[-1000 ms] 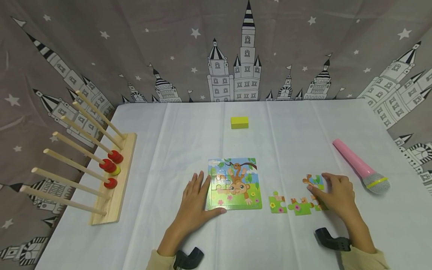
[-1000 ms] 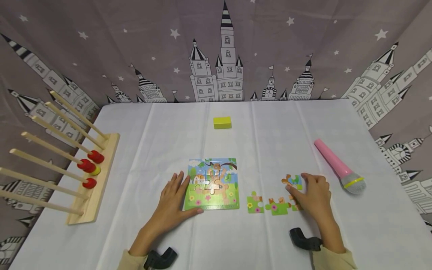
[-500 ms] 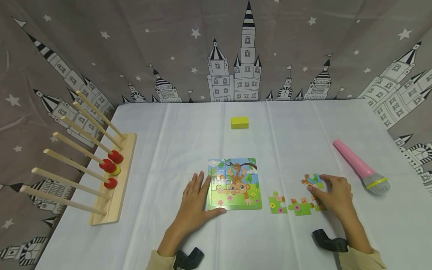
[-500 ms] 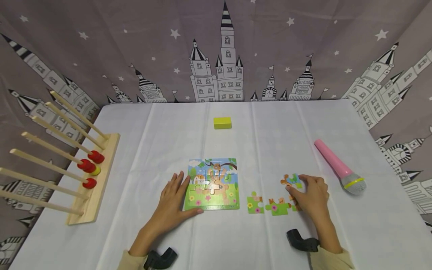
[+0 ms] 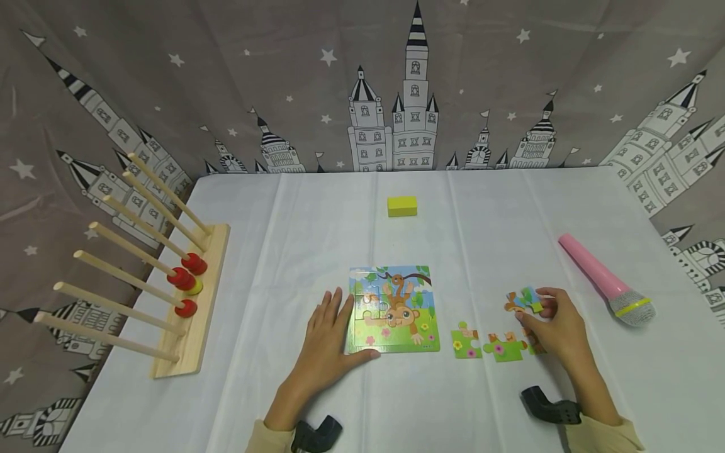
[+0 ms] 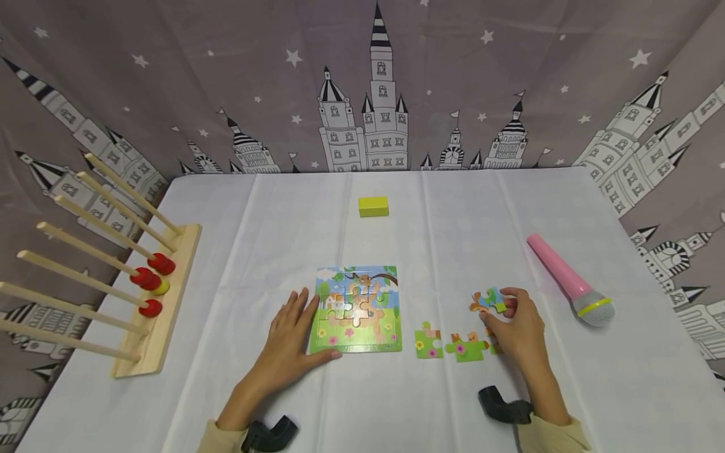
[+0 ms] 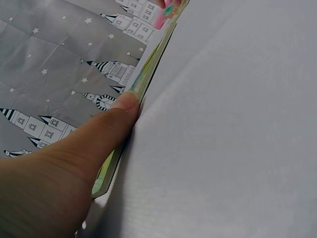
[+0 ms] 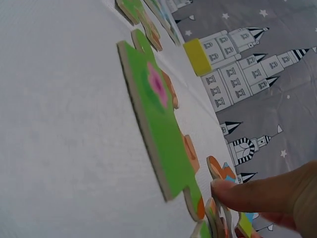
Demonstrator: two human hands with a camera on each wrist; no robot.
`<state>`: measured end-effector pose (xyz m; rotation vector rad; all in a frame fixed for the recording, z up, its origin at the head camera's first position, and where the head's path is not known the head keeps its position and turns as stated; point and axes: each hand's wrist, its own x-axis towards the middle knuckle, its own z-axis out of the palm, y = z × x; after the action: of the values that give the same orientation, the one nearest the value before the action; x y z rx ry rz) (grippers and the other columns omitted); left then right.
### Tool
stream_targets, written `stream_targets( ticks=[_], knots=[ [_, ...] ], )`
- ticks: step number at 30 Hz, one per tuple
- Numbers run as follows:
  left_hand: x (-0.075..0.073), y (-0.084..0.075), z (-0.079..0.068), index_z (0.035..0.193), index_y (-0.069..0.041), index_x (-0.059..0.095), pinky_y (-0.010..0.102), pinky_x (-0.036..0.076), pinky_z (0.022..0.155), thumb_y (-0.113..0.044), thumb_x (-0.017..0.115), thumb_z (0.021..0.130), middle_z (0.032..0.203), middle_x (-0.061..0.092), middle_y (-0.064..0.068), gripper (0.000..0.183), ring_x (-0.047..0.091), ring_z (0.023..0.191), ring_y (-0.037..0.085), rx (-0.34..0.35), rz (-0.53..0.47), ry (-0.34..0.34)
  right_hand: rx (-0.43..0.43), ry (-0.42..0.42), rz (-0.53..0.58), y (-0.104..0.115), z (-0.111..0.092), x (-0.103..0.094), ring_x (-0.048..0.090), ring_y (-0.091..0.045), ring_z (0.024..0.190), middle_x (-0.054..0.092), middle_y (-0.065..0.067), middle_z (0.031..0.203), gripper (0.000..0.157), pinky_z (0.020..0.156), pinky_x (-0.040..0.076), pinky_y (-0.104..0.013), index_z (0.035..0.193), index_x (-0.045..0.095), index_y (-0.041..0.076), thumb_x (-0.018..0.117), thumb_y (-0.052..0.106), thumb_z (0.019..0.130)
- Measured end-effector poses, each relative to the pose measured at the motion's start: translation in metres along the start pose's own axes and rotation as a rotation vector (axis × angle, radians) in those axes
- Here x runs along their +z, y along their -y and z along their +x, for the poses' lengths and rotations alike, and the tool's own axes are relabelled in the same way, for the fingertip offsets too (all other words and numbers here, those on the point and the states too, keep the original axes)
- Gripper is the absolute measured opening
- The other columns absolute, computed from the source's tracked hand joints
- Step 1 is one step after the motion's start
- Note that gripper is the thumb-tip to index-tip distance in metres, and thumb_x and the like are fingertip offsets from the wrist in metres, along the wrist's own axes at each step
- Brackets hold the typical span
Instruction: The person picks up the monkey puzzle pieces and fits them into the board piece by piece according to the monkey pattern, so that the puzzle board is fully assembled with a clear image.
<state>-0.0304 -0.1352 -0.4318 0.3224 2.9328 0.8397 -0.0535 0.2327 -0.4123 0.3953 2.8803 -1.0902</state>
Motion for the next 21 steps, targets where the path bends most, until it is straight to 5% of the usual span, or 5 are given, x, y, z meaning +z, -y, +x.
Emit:
stream_targets(
  ticks=[11,21],
  knots=[
    [0.001,0.0013,-0.0001,0.144,-0.009,0.025,0.049,0.009,0.113,-0.062,0.066,0.067,0.152,0.013,0.014,0.102,0.003,0.142,0.029,0.003,0.004,-0.005,-0.17,-0.06,-0.084,-0.0026,-0.0018,0.0004,0.04,-0.018,0.072,0.047,-0.012,0.082,0.044,0.052,0.032,-0.023,0.118,0.058,0.009,0.071,0.021,0.078],
    [0.0006,0.0013,0.0003,0.143,-0.007,0.026,0.05,0.01,0.112,-0.061,0.066,0.068,0.152,0.016,0.015,0.101,0.005,0.142,0.03,0.017,0.016,-0.014,-0.169,-0.034,-0.106,-0.0021,-0.0023,-0.0036,0.041,-0.014,0.07,0.053,-0.01,0.083,0.048,0.055,0.034,-0.023,0.117,0.06,0.008,0.07,0.034,0.078]
  ],
)
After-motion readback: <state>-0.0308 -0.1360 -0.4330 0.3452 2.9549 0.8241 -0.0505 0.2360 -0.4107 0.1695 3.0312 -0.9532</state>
